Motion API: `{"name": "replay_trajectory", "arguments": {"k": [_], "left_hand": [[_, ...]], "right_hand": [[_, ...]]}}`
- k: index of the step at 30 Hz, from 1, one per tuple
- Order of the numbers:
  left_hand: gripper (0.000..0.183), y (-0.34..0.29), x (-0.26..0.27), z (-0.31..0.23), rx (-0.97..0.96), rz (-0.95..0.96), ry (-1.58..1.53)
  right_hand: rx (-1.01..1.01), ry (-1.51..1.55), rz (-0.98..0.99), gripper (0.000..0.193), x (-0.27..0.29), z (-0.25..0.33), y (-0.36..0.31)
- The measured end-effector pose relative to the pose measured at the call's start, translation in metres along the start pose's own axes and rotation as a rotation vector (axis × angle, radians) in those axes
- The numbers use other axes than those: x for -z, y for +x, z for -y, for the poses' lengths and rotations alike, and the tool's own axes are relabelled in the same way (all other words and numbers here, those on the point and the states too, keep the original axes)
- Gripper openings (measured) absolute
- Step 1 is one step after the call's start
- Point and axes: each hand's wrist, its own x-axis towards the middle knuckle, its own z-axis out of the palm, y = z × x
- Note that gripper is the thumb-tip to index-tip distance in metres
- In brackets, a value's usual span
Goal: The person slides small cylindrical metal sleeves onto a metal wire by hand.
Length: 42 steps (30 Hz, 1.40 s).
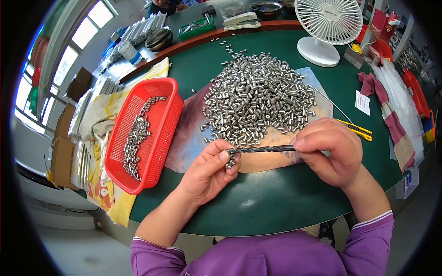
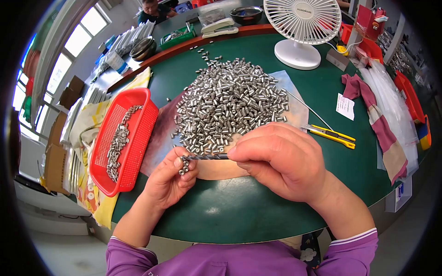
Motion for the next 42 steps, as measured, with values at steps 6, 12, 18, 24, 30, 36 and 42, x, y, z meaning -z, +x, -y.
{"name": "replay_trajectory", "arguments": {"k": [6,12,18,24,30,36,42], "left_hand": [[0.012,-0.0001,0.0014,-0.0011,0.005,-0.004,-0.001],[0.011,0.0012,0.0013,-0.0001,0.005,-0.021,0.020],[0.011,0.0005,-0.0022,0.0012,-0.013,-0.064,0.081],[0.013,-0.0001,0.0002,0.0034,-0.109,-0.128,0.230],[0.014,0.0008,0.0019,0.0047,-0.214,-0.168,0.355],[0.015,0.0004,0.0014,0.0062,-0.299,-0.221,0.449],[0.013,-0.0003,0.0038,0.0070,-0.347,-0.252,0.565]], "right_hand": [[0.082,-0.076,0.068,0.025,0.0052,-0.0002,0.0030],[0.076,-0.124,0.077,0.025,0.0040,0.0024,0.0006],[0.085,-0.147,0.067,0.025,0.0040,0.0036,-0.0006],[-0.001,-0.151,0.072,0.024,0.0026,0.0019,-0.0024],[0.022,-0.206,0.072,0.023,-0.0007,-0.0016,-0.0052],[0.017,-0.269,0.093,0.024,-0.0006,-0.0011,-0.0051],[-0.029,-0.321,0.128,0.021,-0.0025,-0.0020,-0.0062]]}}
